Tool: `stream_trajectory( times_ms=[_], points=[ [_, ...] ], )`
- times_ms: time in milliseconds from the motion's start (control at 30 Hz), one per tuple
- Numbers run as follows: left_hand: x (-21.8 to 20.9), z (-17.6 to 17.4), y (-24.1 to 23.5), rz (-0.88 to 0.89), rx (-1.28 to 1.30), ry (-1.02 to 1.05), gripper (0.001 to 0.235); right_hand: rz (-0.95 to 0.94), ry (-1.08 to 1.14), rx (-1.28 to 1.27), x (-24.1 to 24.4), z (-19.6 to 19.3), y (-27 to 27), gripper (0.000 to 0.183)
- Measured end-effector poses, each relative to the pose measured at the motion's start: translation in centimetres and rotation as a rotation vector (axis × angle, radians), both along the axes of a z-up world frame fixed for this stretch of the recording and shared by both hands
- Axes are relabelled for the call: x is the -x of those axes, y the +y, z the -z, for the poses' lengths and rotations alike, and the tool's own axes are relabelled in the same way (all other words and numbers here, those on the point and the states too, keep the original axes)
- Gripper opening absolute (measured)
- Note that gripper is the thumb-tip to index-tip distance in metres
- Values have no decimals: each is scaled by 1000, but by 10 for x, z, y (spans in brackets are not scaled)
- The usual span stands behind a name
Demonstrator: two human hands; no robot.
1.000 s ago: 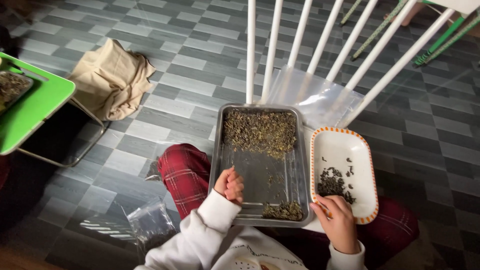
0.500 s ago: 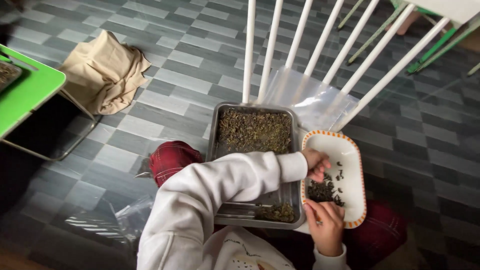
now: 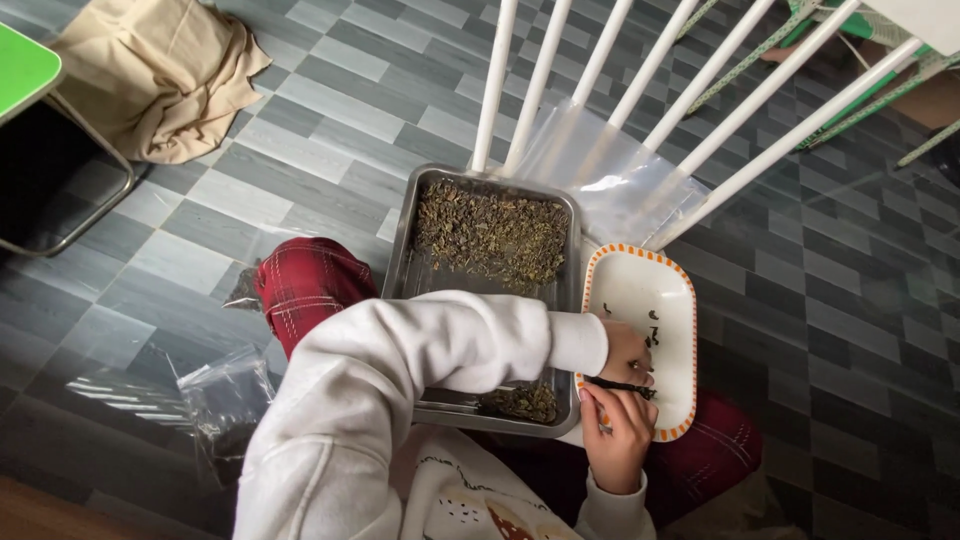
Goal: Sorting dried tea leaves by hand, picking out specific pieces from a metal tray and placing them into a white plastic tray.
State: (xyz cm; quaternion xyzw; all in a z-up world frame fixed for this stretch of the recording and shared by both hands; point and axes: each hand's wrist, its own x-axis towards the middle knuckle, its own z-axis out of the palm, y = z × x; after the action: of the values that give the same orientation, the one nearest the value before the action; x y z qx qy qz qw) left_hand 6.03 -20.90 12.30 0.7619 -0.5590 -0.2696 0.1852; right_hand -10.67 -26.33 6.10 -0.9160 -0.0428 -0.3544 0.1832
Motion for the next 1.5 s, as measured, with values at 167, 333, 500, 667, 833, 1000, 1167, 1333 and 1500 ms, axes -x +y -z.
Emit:
stream_trajectory(
  times_ms=[167,333,500,667,833,1000,1167,1333,1500],
  points=[
    [-1,-28,77,-63,-101,-365,59,-6,-12,-3,1,-8,1,6],
    [-5,36,155,-393,-3,-162,89,13,-4,34,-1,-4,1,5],
    [6,92,149,-390,-199,-177,103,-17,13,61,-1,0,-2,15],
    [34,53,152,-257,-156,-28,96,-46,3,42,-2,-3,0,22],
    [46,90,142,-115,272,242,93,-83,-8,71,-3,-14,5,14],
    [48,97,136,-224,202,67,90,-80,-9,65,-4,-20,8,13],
    [66,75,136,-98,-57,277,103,-103,3,40,-4,-25,8,17],
    [60,101,136,-293,659,23,53,-95,15,-222,6,-8,-3,33],
    [73,43,102,-149,1040,-212,47,-149,-86,-909,-5,-39,23,41]
  ],
)
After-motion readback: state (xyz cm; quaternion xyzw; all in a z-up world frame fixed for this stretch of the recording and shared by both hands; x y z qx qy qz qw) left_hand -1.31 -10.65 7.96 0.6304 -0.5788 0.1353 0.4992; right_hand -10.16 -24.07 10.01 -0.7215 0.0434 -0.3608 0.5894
